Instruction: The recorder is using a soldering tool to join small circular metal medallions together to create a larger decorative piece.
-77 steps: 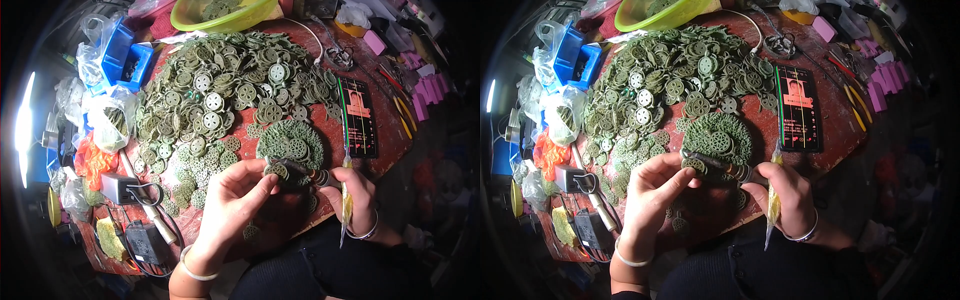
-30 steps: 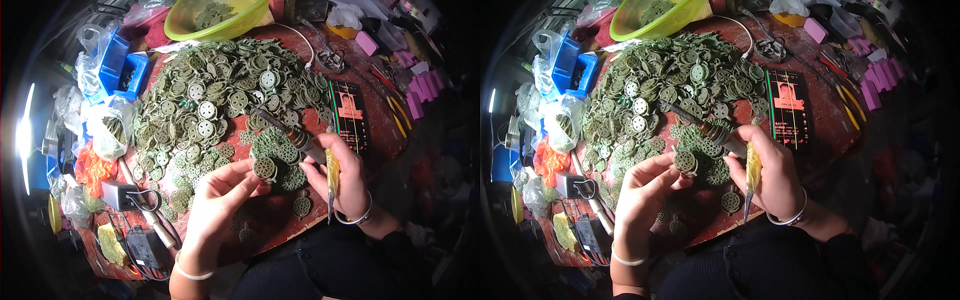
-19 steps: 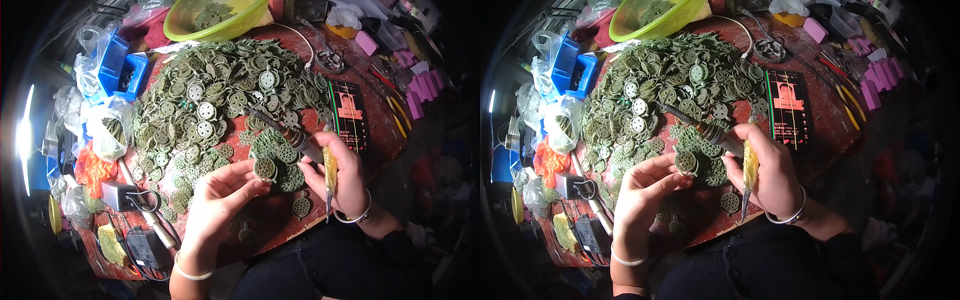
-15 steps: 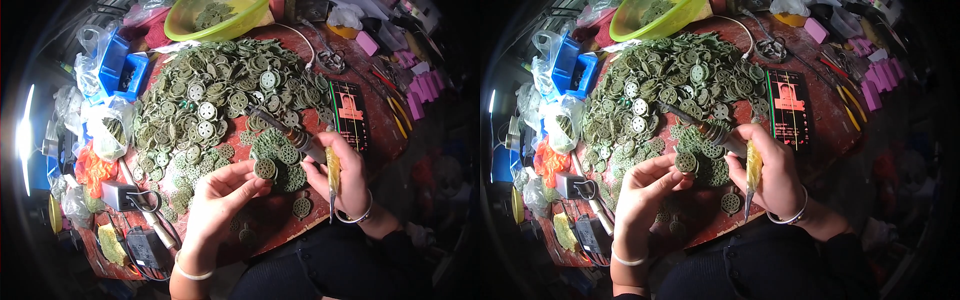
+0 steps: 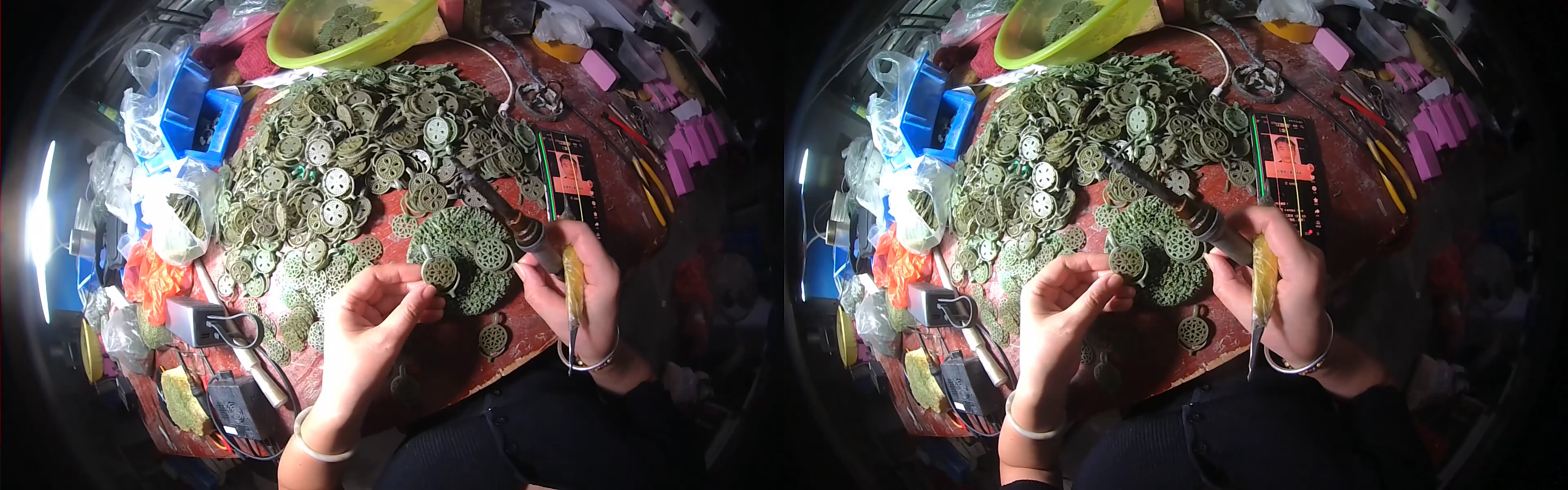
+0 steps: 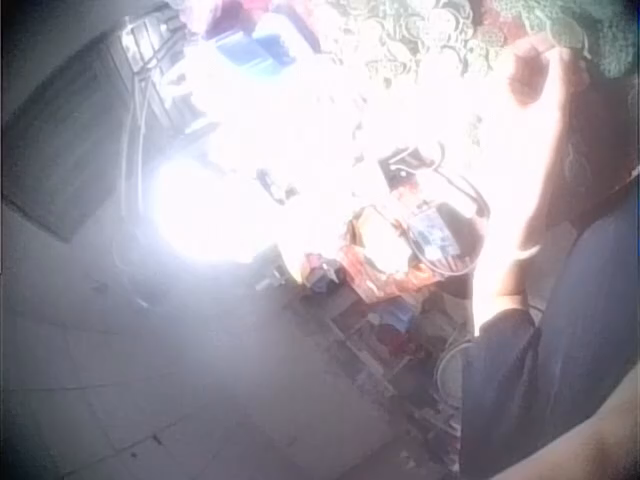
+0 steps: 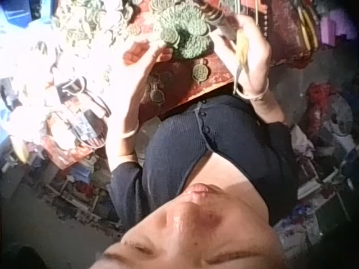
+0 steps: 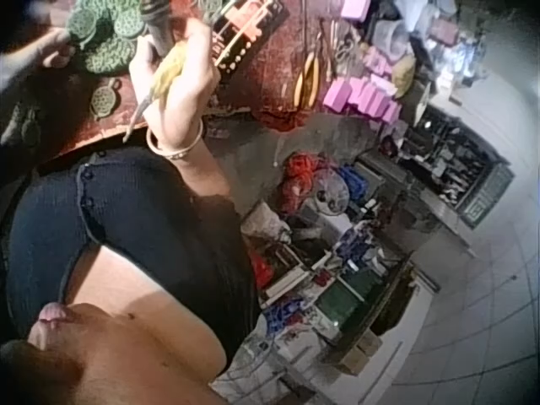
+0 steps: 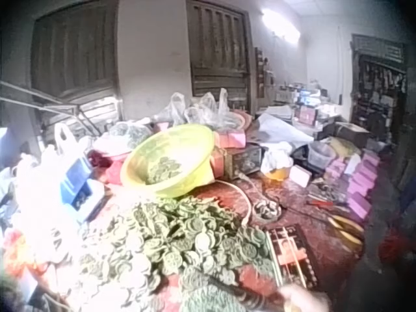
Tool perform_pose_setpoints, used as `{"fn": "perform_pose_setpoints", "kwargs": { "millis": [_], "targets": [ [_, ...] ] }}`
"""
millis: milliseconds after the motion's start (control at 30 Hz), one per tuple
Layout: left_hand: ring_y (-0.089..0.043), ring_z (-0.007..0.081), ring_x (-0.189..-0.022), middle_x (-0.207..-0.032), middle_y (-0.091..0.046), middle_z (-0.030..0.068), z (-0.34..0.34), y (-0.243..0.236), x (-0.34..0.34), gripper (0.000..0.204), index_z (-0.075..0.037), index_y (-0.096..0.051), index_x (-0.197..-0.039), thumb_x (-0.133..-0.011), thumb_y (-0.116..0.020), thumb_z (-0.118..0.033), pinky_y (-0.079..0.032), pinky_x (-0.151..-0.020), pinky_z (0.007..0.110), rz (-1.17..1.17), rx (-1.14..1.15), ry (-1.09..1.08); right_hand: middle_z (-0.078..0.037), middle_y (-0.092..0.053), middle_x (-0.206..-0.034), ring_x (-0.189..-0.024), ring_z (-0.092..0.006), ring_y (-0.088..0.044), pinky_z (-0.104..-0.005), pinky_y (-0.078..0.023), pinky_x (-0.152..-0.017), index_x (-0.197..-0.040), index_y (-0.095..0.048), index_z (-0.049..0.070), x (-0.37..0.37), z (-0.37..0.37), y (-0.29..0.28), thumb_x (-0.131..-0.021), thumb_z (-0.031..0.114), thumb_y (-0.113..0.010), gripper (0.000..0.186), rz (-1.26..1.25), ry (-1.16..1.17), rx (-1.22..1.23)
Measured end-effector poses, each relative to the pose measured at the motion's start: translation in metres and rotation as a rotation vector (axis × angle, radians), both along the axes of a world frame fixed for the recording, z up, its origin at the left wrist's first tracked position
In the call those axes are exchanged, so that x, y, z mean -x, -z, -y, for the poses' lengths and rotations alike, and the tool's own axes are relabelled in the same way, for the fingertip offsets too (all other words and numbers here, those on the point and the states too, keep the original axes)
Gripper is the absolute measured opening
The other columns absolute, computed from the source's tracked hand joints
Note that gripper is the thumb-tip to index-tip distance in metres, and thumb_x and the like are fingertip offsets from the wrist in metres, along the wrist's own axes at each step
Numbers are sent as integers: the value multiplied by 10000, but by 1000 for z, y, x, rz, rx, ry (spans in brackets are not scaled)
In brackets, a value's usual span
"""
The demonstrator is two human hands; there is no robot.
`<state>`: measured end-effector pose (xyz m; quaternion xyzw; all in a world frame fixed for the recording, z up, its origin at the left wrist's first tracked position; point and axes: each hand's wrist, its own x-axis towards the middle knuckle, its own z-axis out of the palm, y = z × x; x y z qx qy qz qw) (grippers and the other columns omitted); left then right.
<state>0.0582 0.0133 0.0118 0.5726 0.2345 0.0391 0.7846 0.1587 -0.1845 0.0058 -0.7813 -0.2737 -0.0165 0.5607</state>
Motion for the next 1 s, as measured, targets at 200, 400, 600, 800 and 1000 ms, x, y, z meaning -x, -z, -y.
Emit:
{"fn": "perform_pose_setpoints", "kwargs": {
  "millis": [200,400,600,800,1000],
  "targets": [
    [-677,156,-759,-867,-663,90,1,-3,-1,191,28,-585,-1042,-899,-695,-39,-578,-709,283,-1,-35,-32,-17,-645,-840,-693,-40,-585,-191,-468,-601,-1053,-580,-24,16,-3,-12,-801,-40,-718,288,-83,67,-90],
    [-646,122,-668,-782,-650,57,-1,-10,1,134,2,-610,-959,-920,-690,-99,-540,-591,245,-48,-158,-109,-44,-643,-860,-740,-66,-618,-213,-499,-644,-1061,-593,-30,30,-5,-18,-752,-55,-749,347,-87,-3,-106],
    [-697,175,-772,-881,-701,98,-2,-19,4,181,41,-655,-1017,-934,-678,-118,-581,-677,277,1,193,146,-15,-609,-869,-651,-6,-518,-170,-412,-562,-1095,-539,-2,31,-4,-22,-785,-72,-718,364,56,-137,-24],
    [-718,214,-800,-907,-707,106,-3,-11,7,119,16,-667,-981,-904,-701,-68,-596,-673,301,39,241,180,-98,-661,-855,-710,-180,-661,-293,-525,-650,-1010,-620,6,36,-9,-19,-746,-10,-771,304,92,-53,-6],
    [-719,236,-726,-897,-715,148,-1,-10,5,86,-2,-641,-961,-902,-685,-47,-594,-606,308,18,206,120,-84,-653,-852,-712,-166,-608,-288,-490,-666,-1031,-590,-16,18,38,4,-855,137,-766,292,120,91,167]
  ]
}}
